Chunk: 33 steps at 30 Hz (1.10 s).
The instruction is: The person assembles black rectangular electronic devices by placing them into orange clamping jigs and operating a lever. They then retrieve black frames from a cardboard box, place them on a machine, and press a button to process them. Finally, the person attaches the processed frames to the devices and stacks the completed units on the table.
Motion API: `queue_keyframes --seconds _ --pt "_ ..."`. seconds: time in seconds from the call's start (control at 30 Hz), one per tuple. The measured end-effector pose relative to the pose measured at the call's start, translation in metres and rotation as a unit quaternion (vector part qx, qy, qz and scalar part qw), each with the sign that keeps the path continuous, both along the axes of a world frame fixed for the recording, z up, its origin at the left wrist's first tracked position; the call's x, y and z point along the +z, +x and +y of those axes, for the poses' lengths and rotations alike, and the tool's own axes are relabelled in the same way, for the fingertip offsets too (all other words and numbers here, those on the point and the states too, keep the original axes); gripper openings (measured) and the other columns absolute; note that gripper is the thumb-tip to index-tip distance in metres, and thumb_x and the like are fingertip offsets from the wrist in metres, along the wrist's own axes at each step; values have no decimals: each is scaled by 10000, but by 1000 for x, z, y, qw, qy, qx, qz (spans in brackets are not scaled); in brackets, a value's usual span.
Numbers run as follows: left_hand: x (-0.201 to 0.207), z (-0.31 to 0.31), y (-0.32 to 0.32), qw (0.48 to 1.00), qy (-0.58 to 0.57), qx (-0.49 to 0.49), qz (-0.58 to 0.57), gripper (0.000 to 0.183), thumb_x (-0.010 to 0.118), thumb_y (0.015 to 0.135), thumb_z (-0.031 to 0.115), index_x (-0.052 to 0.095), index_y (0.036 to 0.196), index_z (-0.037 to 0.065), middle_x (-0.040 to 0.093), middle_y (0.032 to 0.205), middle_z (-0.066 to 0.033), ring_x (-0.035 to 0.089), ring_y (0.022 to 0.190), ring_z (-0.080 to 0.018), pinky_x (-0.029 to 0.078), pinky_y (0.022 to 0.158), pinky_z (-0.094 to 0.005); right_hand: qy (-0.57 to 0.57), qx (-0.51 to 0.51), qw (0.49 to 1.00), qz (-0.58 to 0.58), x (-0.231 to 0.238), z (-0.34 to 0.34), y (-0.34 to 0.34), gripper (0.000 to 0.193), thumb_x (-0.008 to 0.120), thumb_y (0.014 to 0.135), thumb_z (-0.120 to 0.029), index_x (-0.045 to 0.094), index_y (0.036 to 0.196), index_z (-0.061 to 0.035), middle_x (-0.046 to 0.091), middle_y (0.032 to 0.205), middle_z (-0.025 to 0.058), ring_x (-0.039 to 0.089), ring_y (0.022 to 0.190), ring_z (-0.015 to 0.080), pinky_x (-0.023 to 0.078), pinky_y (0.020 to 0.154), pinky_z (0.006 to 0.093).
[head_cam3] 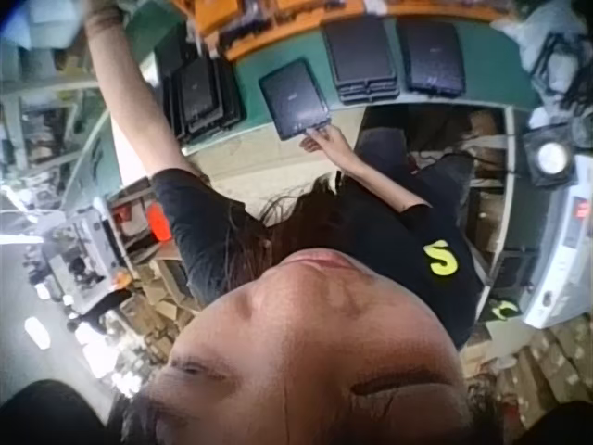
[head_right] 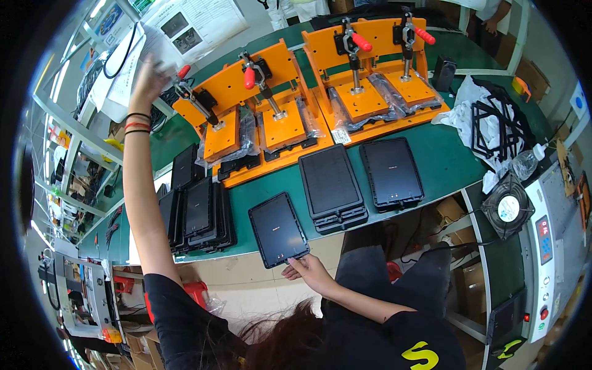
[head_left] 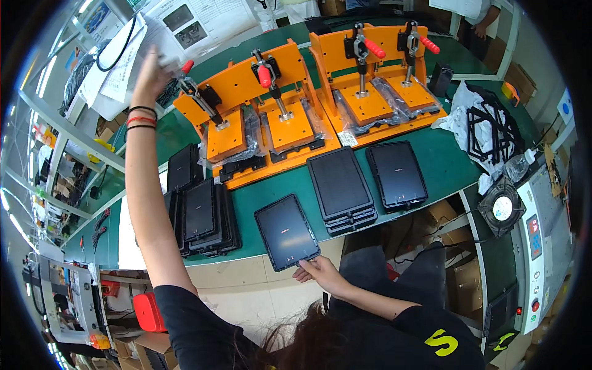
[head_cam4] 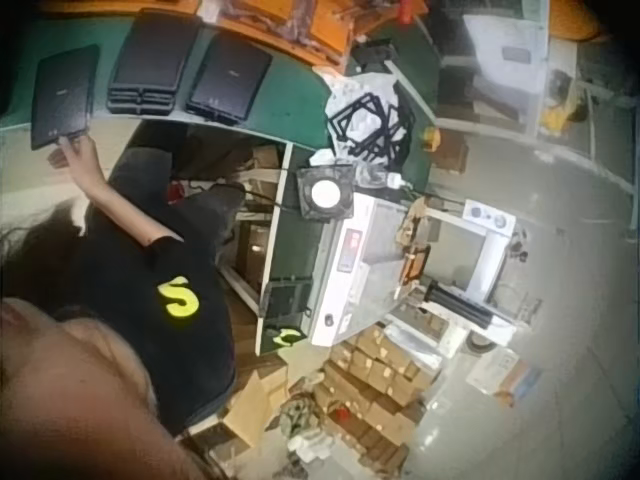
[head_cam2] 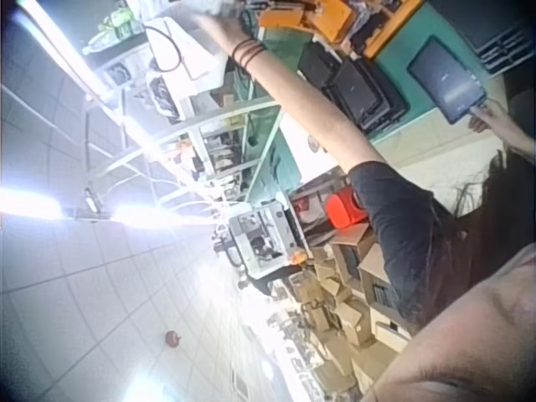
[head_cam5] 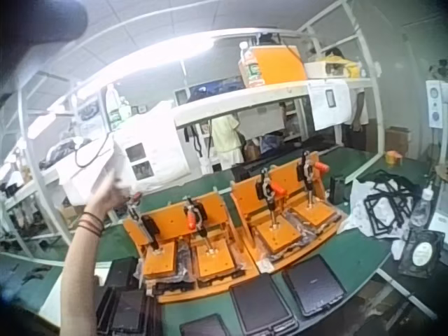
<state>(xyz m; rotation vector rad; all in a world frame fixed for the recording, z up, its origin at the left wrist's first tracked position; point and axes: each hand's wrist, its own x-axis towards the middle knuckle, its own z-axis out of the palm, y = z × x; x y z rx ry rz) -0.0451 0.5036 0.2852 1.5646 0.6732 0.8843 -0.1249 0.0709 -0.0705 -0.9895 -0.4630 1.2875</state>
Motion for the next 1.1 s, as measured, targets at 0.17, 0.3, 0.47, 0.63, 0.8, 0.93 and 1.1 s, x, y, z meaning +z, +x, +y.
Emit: queue_keyframes --seconds 0.17,0.3,0.47,0.63,0.8,0.93,1.1 --pt "-41 28 -7 929 -245 -156 -230 822 294 939 581 138 1406 -78 353 1374 -319 454 1219 -433 442 962 -462 -19 5 1000 -8 -2 0 6 247 445 994 -197 505 1064 32 650 880 162 653 813 199 536 739 296" --pt "-44 41 -25 790 -216 -348 -455 670 238 988 471 320 1351 -86 493 1310 -240 546 1166 -285 483 938 -391 -14 6 1000 -9 -2 1 10 250 457 990 -202 512 1063 31 649 873 151 649 804 188 534 738 291" --pt "-38 -2 -14 944 28 -312 105 515 372 998 365 396 1304 -49 612 1140 -232 664 938 -254 550 775 -281 -29 16 999 9 -1 5 11 243 462 988 -197 517 1067 26 650 869 142 646 794 177 534 731 289" --pt "-80 -48 5 890 299 -181 293 366 433 988 275 495 1172 -34 683 867 -196 691 681 -239 549 592 -285 -19 -16 999 20 -2 9 16 231 506 970 -188 533 1064 21 643 914 123 638 828 169 527 750 281" --pt "-98 -61 8 647 658 24 384 281 455 969 275 536 1130 59 676 776 -126 660 697 -302 513 603 -360 8 -48 998 26 -3 8 8 198 560 935 -113 535 1069 30 634 939 104 632 858 162 520 789 278" --pt "-110 -115 -2 677 712 34 182 226 544 917 219 552 1081 64 660 910 -137 629 845 -318 485 732 -390 43 -64 997 -13 9 -6 4 177 566 922 -71 529 1056 40 628 926 98 634 862 150 523 797 277" --pt "-142 -228 -45 867 379 -183 265 413 354 990 255 366 1306 -10 605 1107 -251 584 1060 -374 435 915 -384 83 -84 992 -31 46 -35 14 169 568 916 -47 529 1050 48 631 940 92 634 878 138 524 810 281"
